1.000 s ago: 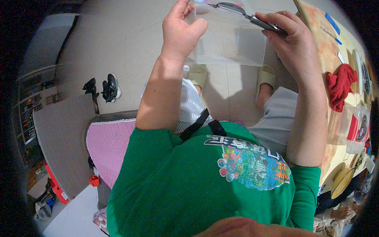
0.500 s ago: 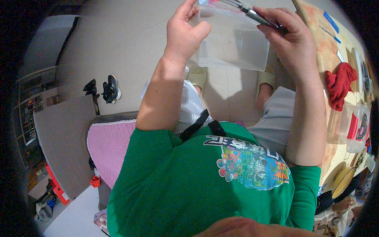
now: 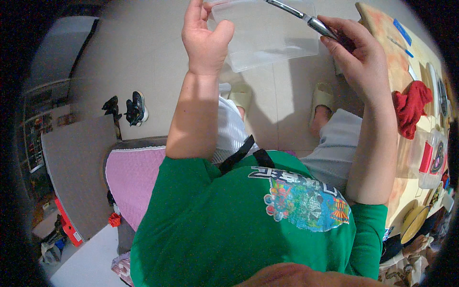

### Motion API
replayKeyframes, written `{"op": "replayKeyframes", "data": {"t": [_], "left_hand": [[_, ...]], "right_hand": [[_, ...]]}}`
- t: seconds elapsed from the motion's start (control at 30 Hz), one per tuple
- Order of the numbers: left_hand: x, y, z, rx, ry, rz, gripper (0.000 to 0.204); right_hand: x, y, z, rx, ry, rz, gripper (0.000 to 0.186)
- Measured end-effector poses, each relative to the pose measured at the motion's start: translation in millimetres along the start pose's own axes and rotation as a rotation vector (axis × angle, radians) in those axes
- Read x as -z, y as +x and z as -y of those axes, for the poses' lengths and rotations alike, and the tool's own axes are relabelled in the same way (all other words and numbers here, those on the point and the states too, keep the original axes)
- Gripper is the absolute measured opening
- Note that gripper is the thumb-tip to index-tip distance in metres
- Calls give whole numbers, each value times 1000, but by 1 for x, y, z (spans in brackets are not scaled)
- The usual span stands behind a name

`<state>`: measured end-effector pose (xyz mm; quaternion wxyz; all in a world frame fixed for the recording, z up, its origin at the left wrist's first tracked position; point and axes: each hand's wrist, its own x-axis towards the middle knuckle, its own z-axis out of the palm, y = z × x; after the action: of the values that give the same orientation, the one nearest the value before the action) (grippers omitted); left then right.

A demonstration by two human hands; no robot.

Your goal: The person cleans a clear plastic container with a red cloth, wiping the exterior and interior surfaces. They open the container, remove a small item, and continue wiping before closing the lid.

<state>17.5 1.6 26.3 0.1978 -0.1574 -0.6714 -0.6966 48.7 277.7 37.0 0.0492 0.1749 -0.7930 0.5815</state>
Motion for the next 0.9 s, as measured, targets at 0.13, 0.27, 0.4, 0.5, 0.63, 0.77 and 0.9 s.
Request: {"op": "replayKeyframes", "data": {"t": [0.13, 0.27, 0.4, 0.5, 0.63, 0.77, 0.9], "left_hand": [[8, 0, 10, -177, 185, -18, 77], [9, -2, 8, -187, 180, 44, 76], [8, -3, 7, -196, 174, 48, 76], [8, -2, 9, -247, 181, 56, 76], [5, -2, 7, -259, 180, 60, 77], [5, -2, 8, -167, -7, 50, 80], [2, -2, -3, -36, -175, -18, 82]], "right_hand": [[1, -1, 7, 19, -82, 18, 32], [-2, -2, 11, 15, -86, -2, 31], [-2, -2, 15, -16, -134, -5, 32], [-5, -3, 17, 5, -90, -23, 31], [-5, -3, 20, 15, -93, -19, 30], [-5, -3, 24, 31, -156, -9, 29], [-3, -1, 24, 55, -149, -42, 29]]}}
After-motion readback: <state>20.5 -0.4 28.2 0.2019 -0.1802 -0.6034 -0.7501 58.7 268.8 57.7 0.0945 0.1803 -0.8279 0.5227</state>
